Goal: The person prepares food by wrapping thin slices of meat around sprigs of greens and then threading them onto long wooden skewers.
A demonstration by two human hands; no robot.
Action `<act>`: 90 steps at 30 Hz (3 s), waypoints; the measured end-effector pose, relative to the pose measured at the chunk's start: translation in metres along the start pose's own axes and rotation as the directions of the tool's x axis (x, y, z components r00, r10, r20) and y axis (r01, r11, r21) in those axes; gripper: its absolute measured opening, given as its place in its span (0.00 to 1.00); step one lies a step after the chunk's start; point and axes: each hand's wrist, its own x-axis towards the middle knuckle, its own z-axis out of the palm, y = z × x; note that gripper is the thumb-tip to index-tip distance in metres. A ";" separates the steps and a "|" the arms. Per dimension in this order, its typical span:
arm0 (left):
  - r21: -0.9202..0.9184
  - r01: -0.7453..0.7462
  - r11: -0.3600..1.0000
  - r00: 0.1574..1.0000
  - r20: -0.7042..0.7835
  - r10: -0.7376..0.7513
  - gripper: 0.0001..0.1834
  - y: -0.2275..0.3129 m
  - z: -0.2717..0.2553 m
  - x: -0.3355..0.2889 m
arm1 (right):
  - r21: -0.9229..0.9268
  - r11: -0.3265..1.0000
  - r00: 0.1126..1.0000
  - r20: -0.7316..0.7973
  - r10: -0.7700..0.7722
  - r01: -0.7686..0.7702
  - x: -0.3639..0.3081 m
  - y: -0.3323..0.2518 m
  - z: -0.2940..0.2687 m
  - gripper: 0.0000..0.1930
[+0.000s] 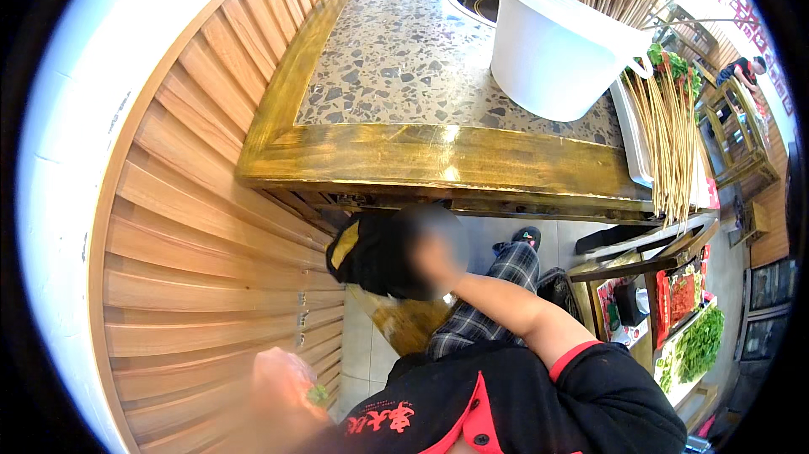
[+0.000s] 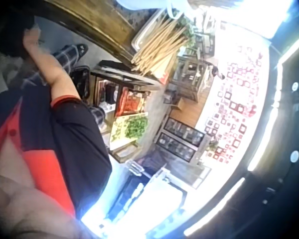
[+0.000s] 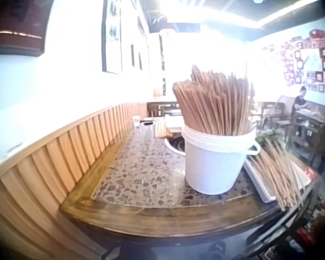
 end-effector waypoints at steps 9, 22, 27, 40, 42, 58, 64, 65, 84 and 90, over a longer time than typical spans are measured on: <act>-0.093 0.038 0.995 0.990 0.136 -0.025 0.11 -0.009 -0.003 0.010 | -0.234 0.918 0.830 0.537 -0.153 0.321 -0.032 -0.024 -0.022 0.15; -0.387 -0.171 0.906 0.915 -0.403 0.001 0.18 -0.029 0.032 0.018 | -0.043 0.941 0.794 0.550 -0.258 0.335 -0.040 -0.065 -0.120 0.23; 0.121 0.071 0.990 0.925 -0.380 -0.020 0.09 -0.038 0.035 0.038 | 0.251 0.875 0.893 0.074 -0.444 0.414 -0.060 -0.074 -0.285 0.13; 0.293 0.175 0.940 0.974 -0.188 -0.123 0.12 -0.103 0.050 0.095 | -0.182 0.941 0.728 -0.680 0.090 -0.286 -0.048 0.125 -0.586 0.16; 0.288 0.181 0.940 0.936 -0.343 -0.075 0.11 -0.107 0.036 0.088 | -0.184 0.940 0.806 -0.576 0.134 -0.288 -0.019 0.149 -0.582 0.20; 0.449 0.244 0.860 0.943 -0.316 -0.103 0.16 -0.125 0.073 0.091 | -0.664 0.601 0.863 -0.496 0.092 -0.445 -0.038 0.115 -0.603 0.09; 0.315 0.305 0.899 0.925 -0.324 -0.200 0.17 -0.128 0.066 0.093 | -0.079 0.884 0.869 -0.242 0.432 -0.461 -0.050 0.105 -0.638 0.10; 0.322 0.268 0.908 0.937 -0.307 -0.168 0.16 -0.131 0.069 0.095 | 0.049 0.906 0.881 -0.216 0.420 -0.420 -0.053 0.106 -0.641 0.11; 0.176 0.202 0.963 0.963 -0.214 -0.163 0.17 -0.138 0.060 0.086 | 0.791 0.588 0.922 -0.088 0.378 -0.166 -0.071 0.097 -0.617 0.26; 0.301 -0.030 0.953 0.903 -0.402 0.155 0.21 -0.150 0.066 0.081 | 0.755 0.646 0.891 -0.206 0.404 -0.118 -0.129 0.068 -0.619 0.25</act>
